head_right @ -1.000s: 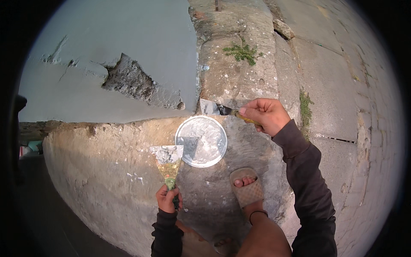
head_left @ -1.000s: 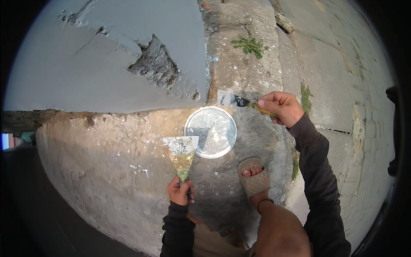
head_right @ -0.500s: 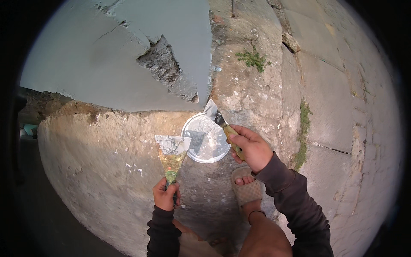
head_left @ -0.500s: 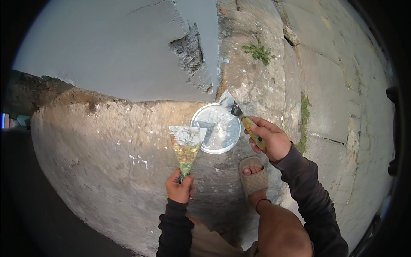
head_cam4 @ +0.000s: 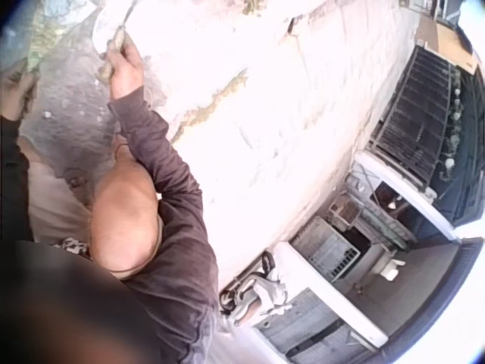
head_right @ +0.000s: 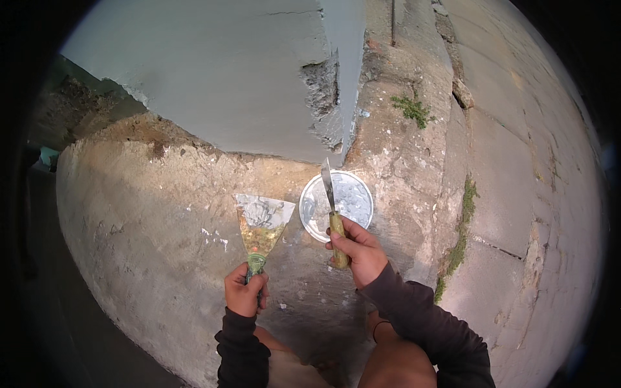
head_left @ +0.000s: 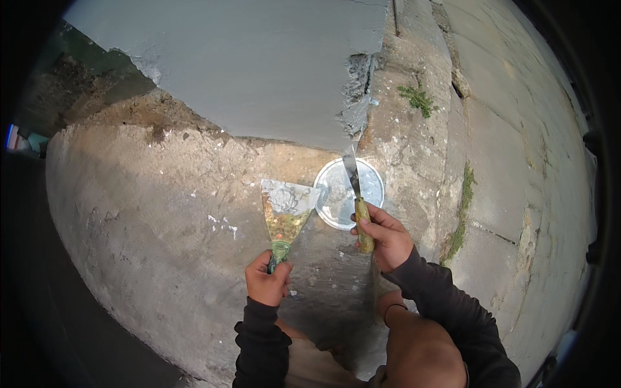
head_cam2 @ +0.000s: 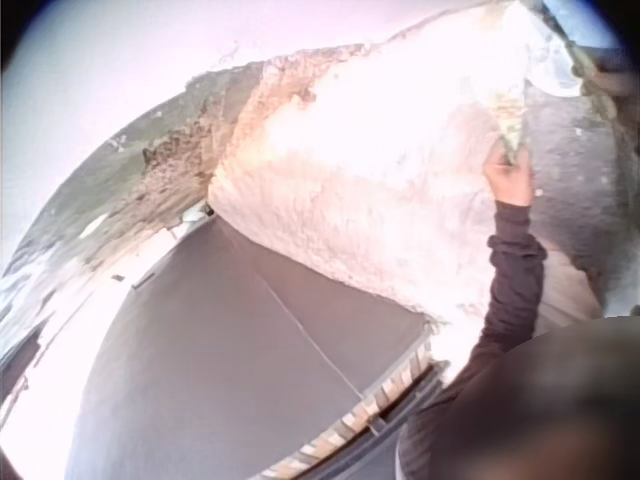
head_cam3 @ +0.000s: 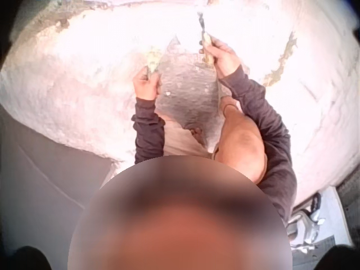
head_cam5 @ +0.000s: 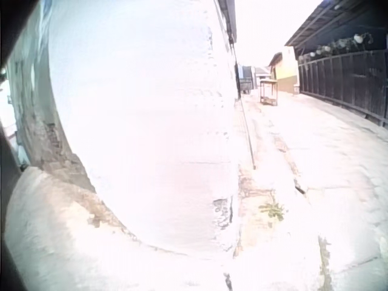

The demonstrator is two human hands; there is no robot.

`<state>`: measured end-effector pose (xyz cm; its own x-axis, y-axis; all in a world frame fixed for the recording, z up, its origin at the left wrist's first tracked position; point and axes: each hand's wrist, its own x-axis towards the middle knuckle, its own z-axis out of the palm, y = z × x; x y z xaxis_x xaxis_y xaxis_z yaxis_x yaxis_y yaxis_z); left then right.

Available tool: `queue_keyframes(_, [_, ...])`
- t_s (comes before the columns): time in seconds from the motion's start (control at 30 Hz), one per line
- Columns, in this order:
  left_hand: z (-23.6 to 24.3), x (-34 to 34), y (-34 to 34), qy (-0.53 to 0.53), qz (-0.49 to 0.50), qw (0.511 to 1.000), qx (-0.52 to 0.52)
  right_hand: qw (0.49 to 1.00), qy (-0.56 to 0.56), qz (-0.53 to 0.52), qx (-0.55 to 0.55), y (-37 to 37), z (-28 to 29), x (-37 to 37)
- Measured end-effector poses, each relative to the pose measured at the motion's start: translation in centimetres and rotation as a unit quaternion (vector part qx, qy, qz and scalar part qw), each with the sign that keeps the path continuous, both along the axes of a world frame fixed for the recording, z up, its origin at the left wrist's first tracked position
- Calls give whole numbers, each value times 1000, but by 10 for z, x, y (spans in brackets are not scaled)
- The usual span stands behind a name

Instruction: The person scoops cement from a bucket with a small trowel and applies it to a concrete wall using a larger trowel, smoothing the surface repeatedly. The person works on a localized patch near the base of the wall, transferring material between tools and spreading it evenly.

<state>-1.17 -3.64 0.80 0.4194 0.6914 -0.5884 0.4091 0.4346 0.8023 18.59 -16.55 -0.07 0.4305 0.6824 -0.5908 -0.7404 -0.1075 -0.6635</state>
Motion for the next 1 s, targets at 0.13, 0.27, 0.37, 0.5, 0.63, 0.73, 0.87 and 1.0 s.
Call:
queue_keyframes(0.13, [-5, -13, -2, -8, -2, 1000, 28, 998, -42, 25, -26, -25, 28, 15])
queue_keyframes(0.27, [-13, -22, -3, -26, -35, 995, 93, 986, -112, 114, -48, -39, 46, 16])
queue_keyframes(0.37, [-13, -25, -5, -12, -65, 991, 118, 965, -176, 161, -110, -42, 54, 20])
queue_keyframes(0.5, [-10, -22, -5, -30, -93, 988, 117, 958, -181, 186, -125, -41, 60, 30])
queue_keyframes(0.63, [-9, -9, -7, -43, -68, 996, 39, 958, -207, 180, -88, -43, 68, 34])
queue_keyframes(0.73, [-13, 7, -13, -19, -58, 998, -34, 762, -614, 201, -41, -42, 70, 30])
queue_keyframes(0.87, [-21, 26, -20, 20, -84, 994, -65, 667, -713, 191, -102, -37, 63, 18])
queue_keyframes(1.0, [-27, 37, -21, 22, -99, 989, -104, 641, -728, 205, -131, -34, 56, 18])
